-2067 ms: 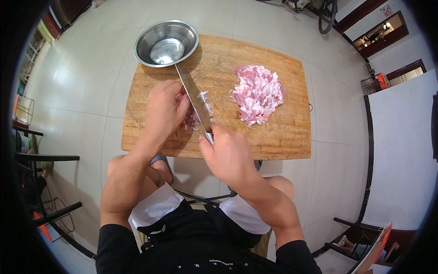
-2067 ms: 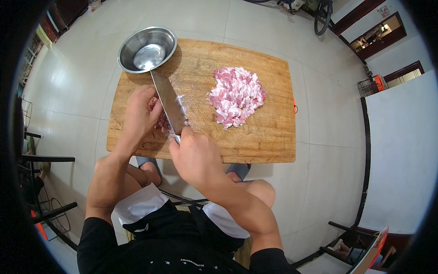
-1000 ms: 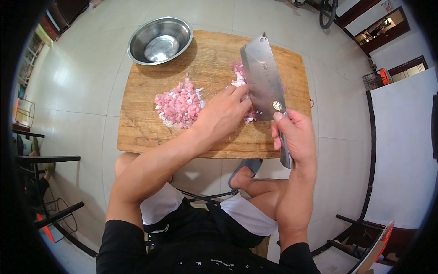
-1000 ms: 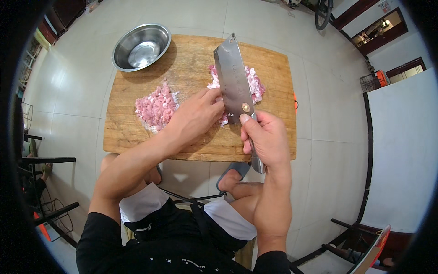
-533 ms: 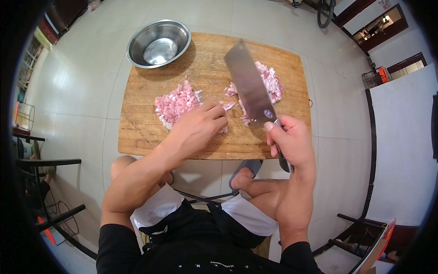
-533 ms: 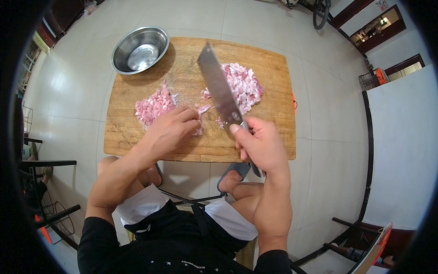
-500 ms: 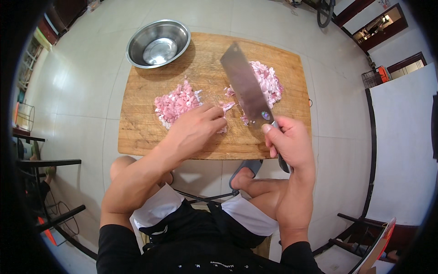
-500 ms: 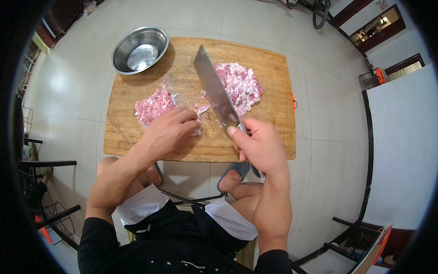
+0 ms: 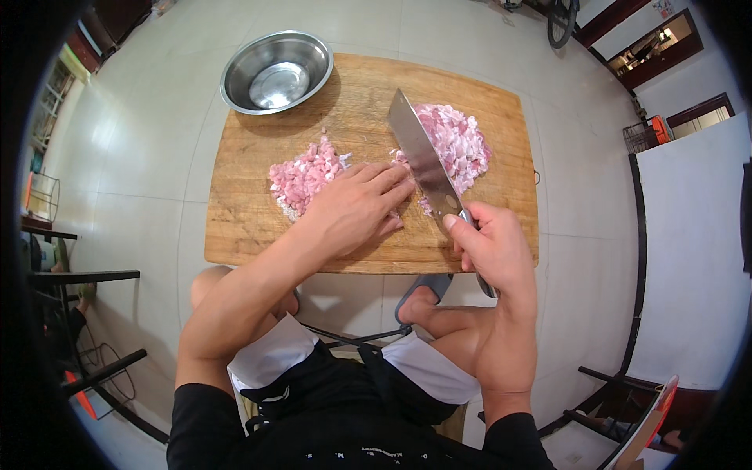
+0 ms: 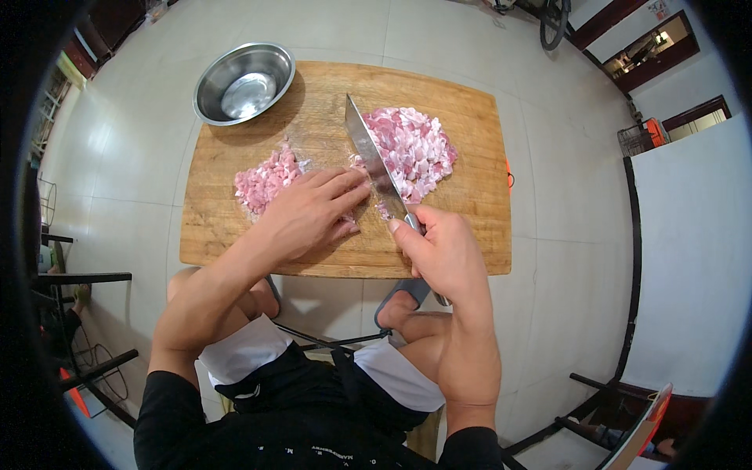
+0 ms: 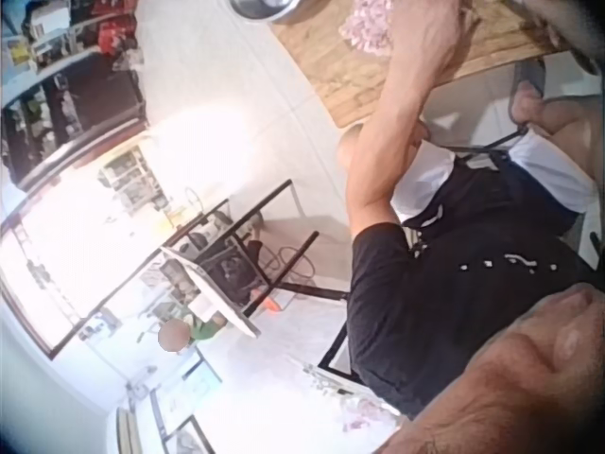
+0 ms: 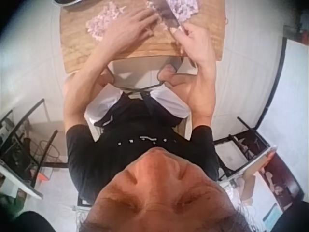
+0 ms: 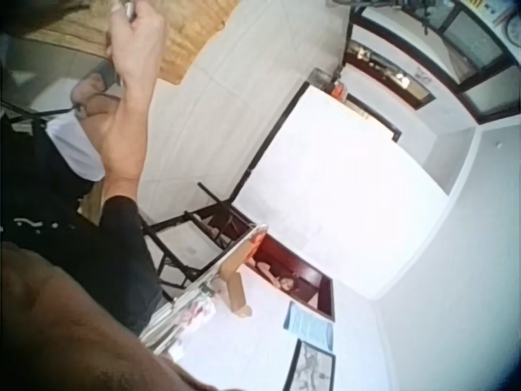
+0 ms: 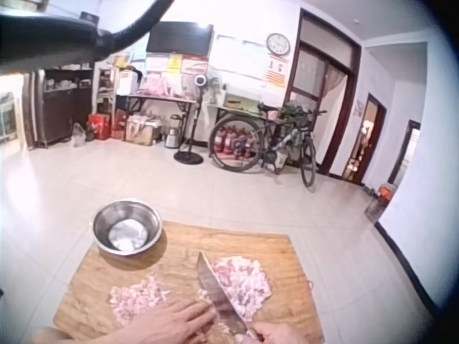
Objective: The person uses a cleaver to chop raw meat into small pieces on a wooden cutting board. The person repeatedly slices the meat and gathers the chopped pieces into a pile.
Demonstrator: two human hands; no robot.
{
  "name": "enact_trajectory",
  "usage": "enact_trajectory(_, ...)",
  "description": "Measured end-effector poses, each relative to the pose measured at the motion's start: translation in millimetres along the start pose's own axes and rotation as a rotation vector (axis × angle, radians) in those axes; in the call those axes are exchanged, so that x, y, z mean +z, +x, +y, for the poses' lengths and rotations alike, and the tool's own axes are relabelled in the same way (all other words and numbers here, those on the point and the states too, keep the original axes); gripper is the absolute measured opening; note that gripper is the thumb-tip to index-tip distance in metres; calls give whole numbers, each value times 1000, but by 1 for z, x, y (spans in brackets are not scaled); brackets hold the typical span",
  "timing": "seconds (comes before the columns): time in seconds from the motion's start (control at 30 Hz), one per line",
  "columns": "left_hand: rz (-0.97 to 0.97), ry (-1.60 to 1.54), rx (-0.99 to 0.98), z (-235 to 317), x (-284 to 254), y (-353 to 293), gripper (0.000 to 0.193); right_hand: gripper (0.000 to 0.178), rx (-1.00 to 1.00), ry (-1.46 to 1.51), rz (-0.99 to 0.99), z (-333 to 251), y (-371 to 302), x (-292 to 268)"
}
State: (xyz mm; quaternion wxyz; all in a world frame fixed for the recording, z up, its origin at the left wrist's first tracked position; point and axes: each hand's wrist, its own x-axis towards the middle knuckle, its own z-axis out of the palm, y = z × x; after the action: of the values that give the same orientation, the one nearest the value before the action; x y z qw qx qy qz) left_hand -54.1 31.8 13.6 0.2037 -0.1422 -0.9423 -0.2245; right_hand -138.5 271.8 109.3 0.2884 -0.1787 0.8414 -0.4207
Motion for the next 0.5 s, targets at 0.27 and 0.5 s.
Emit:
enact_trajectory(0.27,-228,-94,-39,-2,-21,-4,37,29,-42,-17,-4,4,-2,2)
enact_trajectory(0.5,-42,24,49,4,-14,-17,28,31,-114,-144,-3,1,-13,6)
